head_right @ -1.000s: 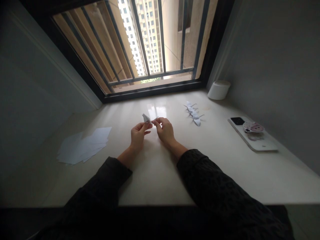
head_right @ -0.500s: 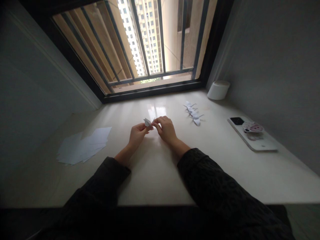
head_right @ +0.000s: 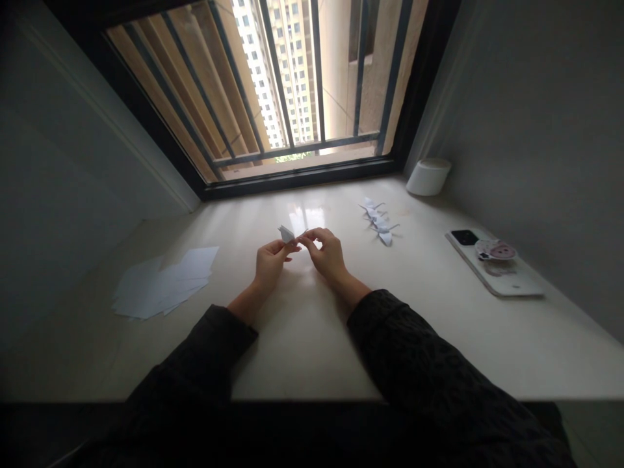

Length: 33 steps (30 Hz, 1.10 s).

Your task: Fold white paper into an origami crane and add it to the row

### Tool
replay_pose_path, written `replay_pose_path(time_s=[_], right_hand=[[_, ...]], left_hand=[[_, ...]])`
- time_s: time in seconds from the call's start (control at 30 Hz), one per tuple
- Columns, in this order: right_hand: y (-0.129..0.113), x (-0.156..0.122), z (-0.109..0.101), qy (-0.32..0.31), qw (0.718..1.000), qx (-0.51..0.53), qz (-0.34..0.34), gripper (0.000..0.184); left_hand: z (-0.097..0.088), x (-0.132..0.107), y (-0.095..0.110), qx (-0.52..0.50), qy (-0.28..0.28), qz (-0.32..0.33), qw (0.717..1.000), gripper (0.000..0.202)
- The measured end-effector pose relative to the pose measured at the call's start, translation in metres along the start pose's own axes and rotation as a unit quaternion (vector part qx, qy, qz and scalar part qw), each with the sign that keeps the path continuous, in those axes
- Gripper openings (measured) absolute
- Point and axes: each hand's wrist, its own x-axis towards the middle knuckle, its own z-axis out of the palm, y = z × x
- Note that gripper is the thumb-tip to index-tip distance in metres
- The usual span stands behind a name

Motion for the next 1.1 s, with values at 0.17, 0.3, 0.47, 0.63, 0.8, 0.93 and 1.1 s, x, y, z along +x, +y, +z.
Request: replay_pose_path(time_s=[0.17,0.3,0.47,0.63,0.8,0.93,1.1], right_hand=[[-0.002,-0.001,0.001,0.008,1.000,0.019,0.002,0.017],[-0.003,0.000,-0.002,-0.008,0.999,0.029,0.029,0.022],[-0.001,0.004,-0.006,0.013,0.994,0.046,0.096,0.036],[0.000,0.005,-0.005,0.005,0.991,0.050,0.122,0.038],[0.000,0.004,-0.005,0.011,0.991,0.030,0.126,0.040],[0.001,0.005,-0.006,0.016,0.990,0.014,0.137,0.041],[0.002,0.005,-0.005,0.008,0.991,0.031,0.132,0.040]], left_hand=[[0.002,-0.002,0.002,0.007,0.005,0.008,1.000,0.038],[-0.001,0.000,0.000,0.018,0.022,0.014,1.000,0.038],[-0.007,0.006,-0.009,0.039,0.037,0.025,0.998,0.036],[-0.008,0.006,-0.011,0.096,0.021,0.071,0.993,0.032],[-0.007,0.003,-0.008,0.142,0.028,0.110,0.983,0.029],[-0.007,0.002,-0.007,0.161,0.036,0.119,0.979,0.026],[-0.007,0.002,-0.006,0.180,0.036,0.123,0.975,0.027]])
